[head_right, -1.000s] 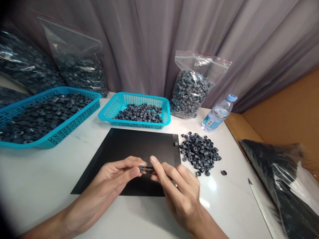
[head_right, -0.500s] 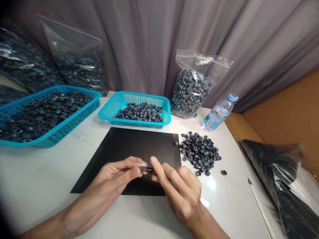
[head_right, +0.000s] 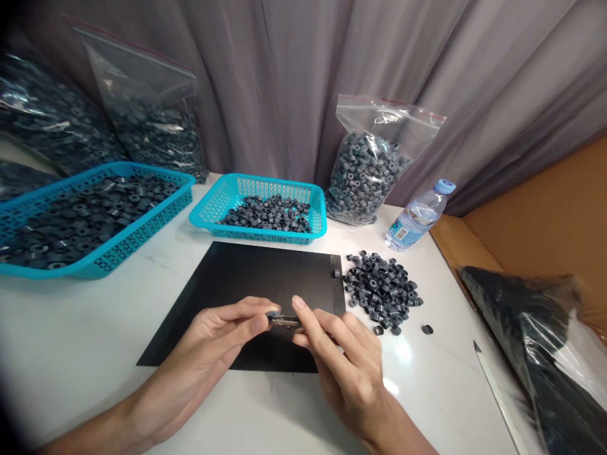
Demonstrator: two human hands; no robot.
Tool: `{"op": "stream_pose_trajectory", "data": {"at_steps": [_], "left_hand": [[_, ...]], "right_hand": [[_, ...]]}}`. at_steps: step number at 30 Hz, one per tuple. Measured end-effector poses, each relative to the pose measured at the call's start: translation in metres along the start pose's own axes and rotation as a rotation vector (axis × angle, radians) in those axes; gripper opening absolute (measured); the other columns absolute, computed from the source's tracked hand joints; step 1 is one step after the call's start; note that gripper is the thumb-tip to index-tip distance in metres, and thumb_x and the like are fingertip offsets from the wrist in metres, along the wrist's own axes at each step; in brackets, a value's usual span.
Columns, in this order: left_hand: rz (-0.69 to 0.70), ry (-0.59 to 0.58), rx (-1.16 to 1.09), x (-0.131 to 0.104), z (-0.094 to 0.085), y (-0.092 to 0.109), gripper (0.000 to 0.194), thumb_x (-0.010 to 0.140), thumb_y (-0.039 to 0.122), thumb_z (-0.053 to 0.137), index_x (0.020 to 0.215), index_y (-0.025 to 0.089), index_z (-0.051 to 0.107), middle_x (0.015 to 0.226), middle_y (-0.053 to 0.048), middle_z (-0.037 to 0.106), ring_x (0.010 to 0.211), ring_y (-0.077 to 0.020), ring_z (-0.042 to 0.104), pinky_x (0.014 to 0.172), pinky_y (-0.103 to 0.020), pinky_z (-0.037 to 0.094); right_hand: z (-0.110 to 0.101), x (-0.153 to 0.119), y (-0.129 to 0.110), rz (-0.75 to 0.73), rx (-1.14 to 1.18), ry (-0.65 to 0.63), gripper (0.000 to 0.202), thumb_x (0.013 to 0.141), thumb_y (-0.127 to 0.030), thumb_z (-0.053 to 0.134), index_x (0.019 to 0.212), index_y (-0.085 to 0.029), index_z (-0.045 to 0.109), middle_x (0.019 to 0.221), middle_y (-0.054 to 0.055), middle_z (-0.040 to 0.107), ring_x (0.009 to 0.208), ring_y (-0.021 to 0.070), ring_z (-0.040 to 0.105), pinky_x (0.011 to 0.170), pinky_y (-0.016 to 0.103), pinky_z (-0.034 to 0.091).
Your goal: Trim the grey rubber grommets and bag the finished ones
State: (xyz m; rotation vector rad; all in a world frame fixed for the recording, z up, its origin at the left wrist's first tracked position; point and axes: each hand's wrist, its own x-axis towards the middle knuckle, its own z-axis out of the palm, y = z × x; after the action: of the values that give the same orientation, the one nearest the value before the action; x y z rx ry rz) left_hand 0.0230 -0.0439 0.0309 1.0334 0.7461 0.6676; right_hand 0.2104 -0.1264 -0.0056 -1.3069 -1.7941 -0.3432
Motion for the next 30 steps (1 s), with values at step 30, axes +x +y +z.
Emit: {"op": "stream_pose_trajectory", "data": {"at_steps": [30], "left_hand": [[-0.083, -0.066, -0.077, 0.0018, -0.0005, -0.0053, 0.015, 0.086, 0.032, 0.072, 0.095, 0.023, 0.080, 0.102, -0.002, 0.073, 0.108, -0.0177, 0.061, 0.102, -0.027, 0.041]], "right_hand": [[0.0048, -0.0053, 0.0091, -0.010, -0.027, 0.042, 0.061, 0.091, -0.001, 0.062, 0.147, -0.021, 0.049, 0.111, 0.010, 0.073, 0.077, 0.0160, 0.063, 0.064, 0.030, 0.046]]}}
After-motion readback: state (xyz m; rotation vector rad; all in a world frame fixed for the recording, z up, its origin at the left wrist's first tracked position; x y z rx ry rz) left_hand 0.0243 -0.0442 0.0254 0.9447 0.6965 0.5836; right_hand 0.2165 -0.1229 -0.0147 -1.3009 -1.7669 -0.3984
